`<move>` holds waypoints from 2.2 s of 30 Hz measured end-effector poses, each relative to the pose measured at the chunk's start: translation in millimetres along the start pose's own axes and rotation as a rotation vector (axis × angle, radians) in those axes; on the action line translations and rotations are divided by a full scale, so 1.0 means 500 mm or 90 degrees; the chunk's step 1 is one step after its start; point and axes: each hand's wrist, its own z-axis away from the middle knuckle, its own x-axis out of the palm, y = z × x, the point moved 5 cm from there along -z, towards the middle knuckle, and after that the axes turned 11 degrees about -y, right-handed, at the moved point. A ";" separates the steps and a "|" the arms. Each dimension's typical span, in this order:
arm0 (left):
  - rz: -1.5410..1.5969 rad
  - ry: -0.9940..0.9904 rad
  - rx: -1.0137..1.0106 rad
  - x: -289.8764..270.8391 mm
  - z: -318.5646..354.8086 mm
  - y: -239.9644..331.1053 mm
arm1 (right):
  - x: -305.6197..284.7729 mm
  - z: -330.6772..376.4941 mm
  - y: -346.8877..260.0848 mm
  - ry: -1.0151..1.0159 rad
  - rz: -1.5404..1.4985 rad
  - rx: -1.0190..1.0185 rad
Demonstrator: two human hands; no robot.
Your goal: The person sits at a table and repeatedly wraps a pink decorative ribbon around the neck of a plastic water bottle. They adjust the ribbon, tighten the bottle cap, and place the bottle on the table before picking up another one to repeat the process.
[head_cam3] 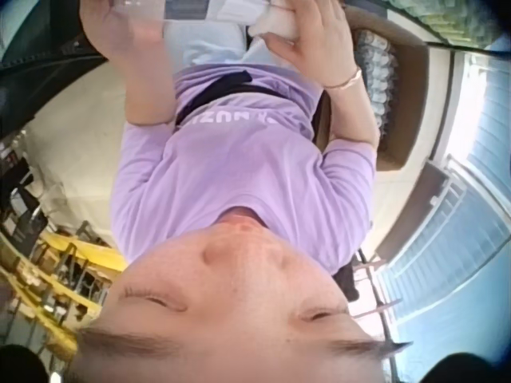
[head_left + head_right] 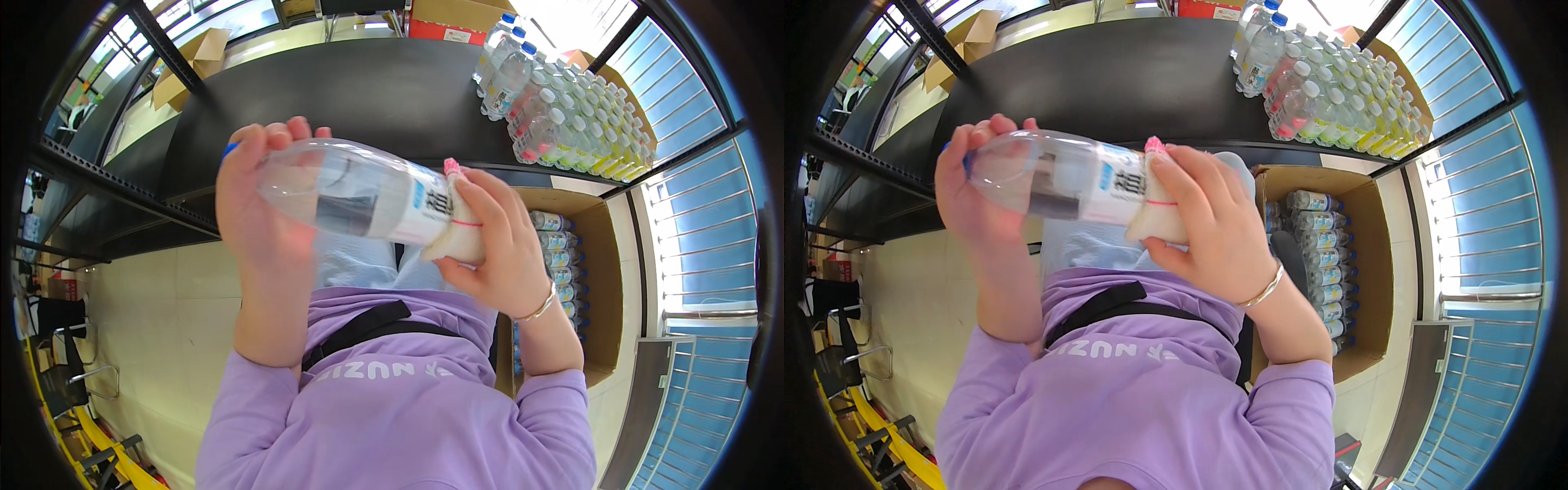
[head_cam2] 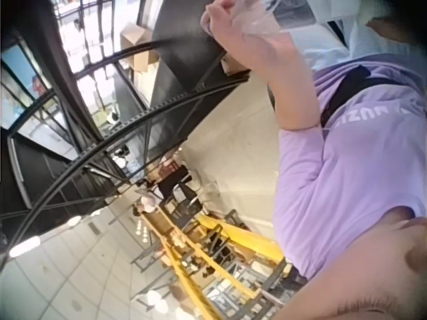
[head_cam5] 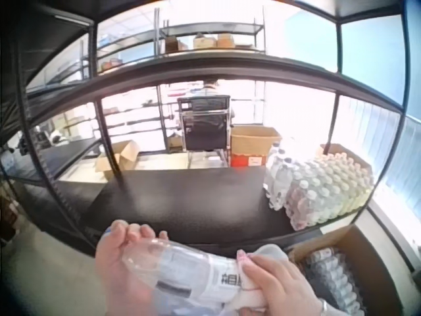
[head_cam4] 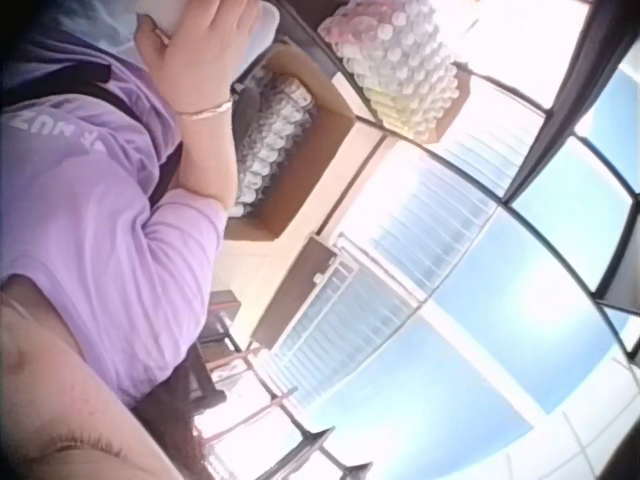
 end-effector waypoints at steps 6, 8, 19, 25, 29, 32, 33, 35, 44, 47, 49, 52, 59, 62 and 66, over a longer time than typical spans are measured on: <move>0.074 0.096 0.009 -0.056 -0.007 0.024 | -0.017 0.004 0.040 0.069 -0.155 0.024; 0.105 0.077 -0.009 -0.060 -0.009 0.020 | -0.004 0.012 0.058 0.112 -0.352 0.090; 0.112 -0.062 -0.041 -0.022 -0.007 -0.005 | 0.102 0.035 0.105 0.255 -1.369 0.333; 0.119 -0.142 -0.084 -0.002 0.002 -0.015 | 0.114 0.039 0.106 0.221 -1.466 0.471; 0.122 -0.121 -0.123 -0.008 -0.002 -0.019 | 0.110 0.040 0.120 0.212 -1.442 0.426; 0.118 -0.081 -0.167 -0.027 0.004 -0.035 | 0.080 0.036 0.117 0.178 -1.281 0.425; 0.118 -0.070 -0.183 -0.033 0.008 -0.043 | 0.059 0.032 0.105 0.185 -1.196 0.427; 0.066 -0.054 -0.192 -0.036 0.010 -0.057 | 0.038 0.033 0.091 0.150 -0.993 0.402; -0.070 0.041 -0.234 -0.015 0.036 -0.111 | 0.029 0.013 -0.009 -0.092 -0.250 0.048; -0.056 0.028 -0.263 -0.004 0.042 -0.132 | 0.031 0.015 -0.019 -0.025 -0.242 0.100; -0.077 0.028 -0.288 0.013 0.047 -0.140 | 0.028 0.015 -0.023 0.010 -0.174 0.098; -0.090 0.008 -0.329 0.035 0.055 -0.156 | 0.019 0.016 -0.023 -0.010 -0.125 0.130; -0.007 -0.130 -0.342 0.077 0.049 -0.138 | 0.008 0.016 -0.003 0.018 -0.283 0.124; -0.028 -0.197 -0.290 0.080 0.048 -0.131 | 0.006 0.021 0.005 0.052 -0.360 0.125; 0.013 -0.245 -0.297 0.104 0.052 -0.124 | 0.006 0.033 0.011 0.065 -0.530 0.158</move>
